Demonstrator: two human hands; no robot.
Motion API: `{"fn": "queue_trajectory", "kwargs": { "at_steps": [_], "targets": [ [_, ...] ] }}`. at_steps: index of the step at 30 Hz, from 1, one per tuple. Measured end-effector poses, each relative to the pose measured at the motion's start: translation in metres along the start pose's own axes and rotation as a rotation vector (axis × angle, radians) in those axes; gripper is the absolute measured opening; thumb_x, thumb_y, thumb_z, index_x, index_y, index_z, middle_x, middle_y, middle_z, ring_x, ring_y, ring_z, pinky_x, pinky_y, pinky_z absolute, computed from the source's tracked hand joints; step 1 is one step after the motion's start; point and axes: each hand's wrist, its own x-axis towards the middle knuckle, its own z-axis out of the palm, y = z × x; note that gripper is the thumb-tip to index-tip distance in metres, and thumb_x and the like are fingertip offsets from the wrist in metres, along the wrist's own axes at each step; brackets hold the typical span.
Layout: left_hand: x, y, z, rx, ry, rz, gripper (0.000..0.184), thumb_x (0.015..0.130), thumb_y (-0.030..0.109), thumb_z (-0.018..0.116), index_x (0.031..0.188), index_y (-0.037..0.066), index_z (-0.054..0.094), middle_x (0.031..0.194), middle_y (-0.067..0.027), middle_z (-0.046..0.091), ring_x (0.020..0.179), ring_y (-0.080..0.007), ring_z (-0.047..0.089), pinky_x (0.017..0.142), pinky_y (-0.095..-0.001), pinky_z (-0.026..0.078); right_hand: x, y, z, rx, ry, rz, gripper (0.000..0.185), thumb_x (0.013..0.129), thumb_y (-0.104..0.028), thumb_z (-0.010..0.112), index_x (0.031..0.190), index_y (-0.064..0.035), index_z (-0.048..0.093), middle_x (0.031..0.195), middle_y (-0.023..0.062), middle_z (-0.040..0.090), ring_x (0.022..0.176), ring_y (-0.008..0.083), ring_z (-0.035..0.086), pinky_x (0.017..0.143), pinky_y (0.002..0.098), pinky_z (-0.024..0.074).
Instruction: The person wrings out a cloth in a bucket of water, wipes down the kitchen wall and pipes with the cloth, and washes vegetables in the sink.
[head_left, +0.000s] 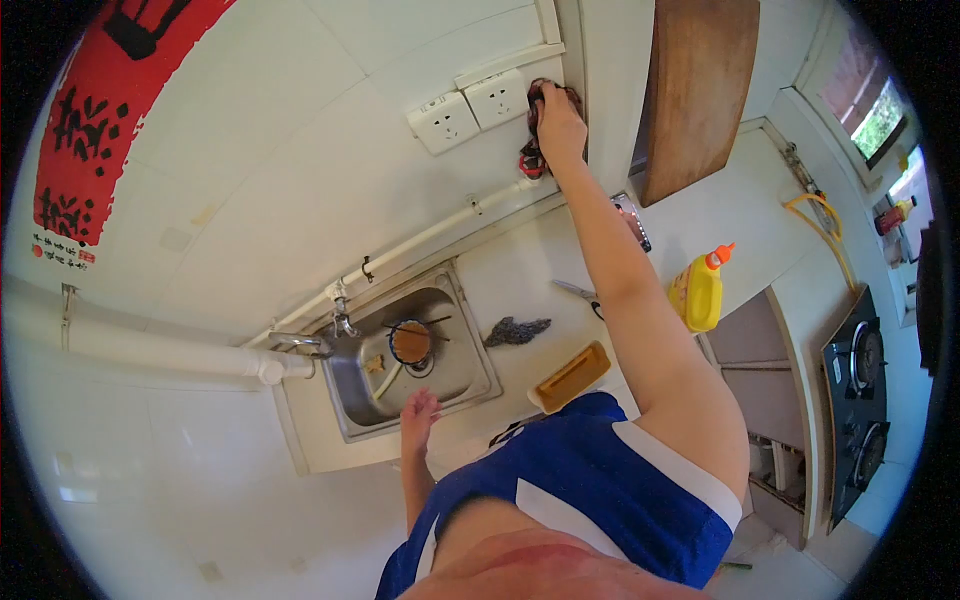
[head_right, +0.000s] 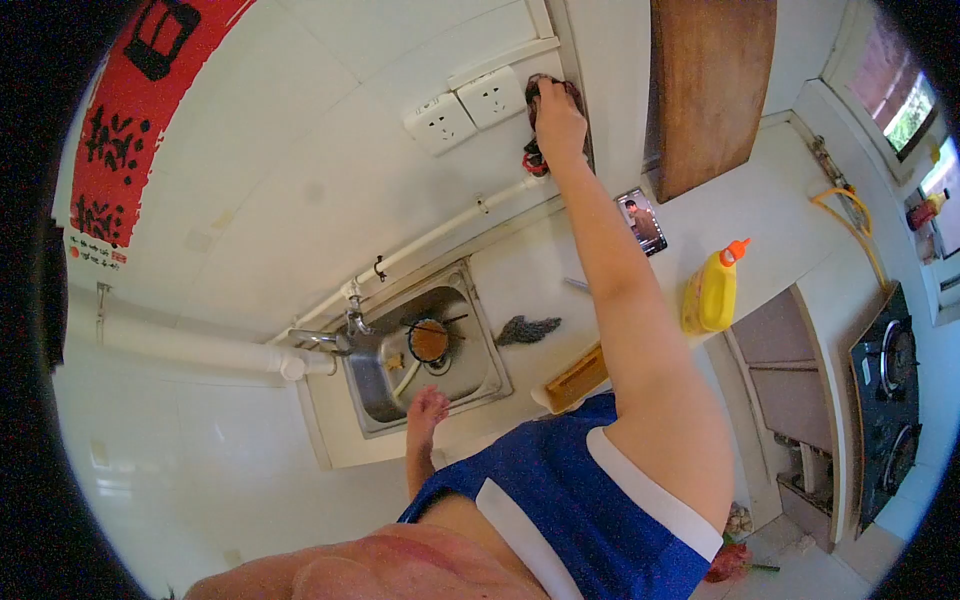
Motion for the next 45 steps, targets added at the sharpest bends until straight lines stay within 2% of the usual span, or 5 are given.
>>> {"fn": "queue_trajectory", "kwargs": {
  "at_steps": [6,13,23,31,45],
  "targets": [
    [-0.005,0.022,0.023,0.064,-0.017,0.037,0.035,0.085,0.016,0.057,0.117,0.007,0.049,0.103,-0.0055,0.056,0.086,-0.0153,0.057,0.072,-0.0281,0.047,-0.029,0.039,0.003,-0.219,-0.578,0.01,0.023,0.084,-0.007,0.041,0.107,-0.0085,0.043,0.104,0.0125,0.054,0.086,0.0328,0.06,0.069,0.0422,0.0507],
    [-0.017,0.022,0.027,0.046,-0.032,0.022,0.034,0.085,0.013,0.055,0.117,0.008,0.048,0.102,-0.0045,0.056,0.085,-0.0134,0.056,0.071,-0.0262,0.046,-0.036,0.033,-0.017,-0.15,-0.674,0.011,0.03,0.08,-0.005,0.047,0.11,-0.0071,0.045,0.102,0.0165,0.055,0.095,0.0347,0.056,0.079,0.0416,0.0465],
    [-0.02,0.016,0.023,0.021,-0.003,-0.01,0.035,0.084,0.014,0.057,0.118,0.008,0.048,0.102,-0.0048,0.056,0.087,-0.0139,0.056,0.072,-0.027,0.046,0.018,-0.012,-0.031,0.501,0.173,-0.079,0.027,0.08,-0.003,0.05,0.107,0.0016,0.053,0.105,0.0204,0.055,0.098,0.0373,0.052,0.086,0.0393,0.042],
    [-0.016,0.007,0.022,0.041,0.008,-0.043,0.035,0.085,0.015,0.057,0.118,0.008,0.048,0.102,-0.0045,0.055,0.086,-0.0131,0.055,0.071,-0.0271,0.046,0.008,-0.011,-0.034,0.243,-0.081,-0.255,0.042,0.078,0.001,0.045,0.119,-0.0039,0.046,0.117,0.0167,0.043,0.104,0.0351,0.045,0.089,0.0392,0.0405],
    [-0.019,0.009,0.013,0.047,0.022,-0.031,0.034,0.084,0.015,0.058,0.116,0.008,0.048,0.101,-0.0036,0.057,0.087,-0.014,0.057,0.07,-0.0258,0.046,-0.034,-0.01,-0.004,-0.047,-0.132,0.09,0.042,0.081,-0.003,0.045,0.121,0.0075,0.038,0.126,0.0196,0.037,0.112,0.0337,0.043,0.082,0.0365,0.0482]
  ]
}}
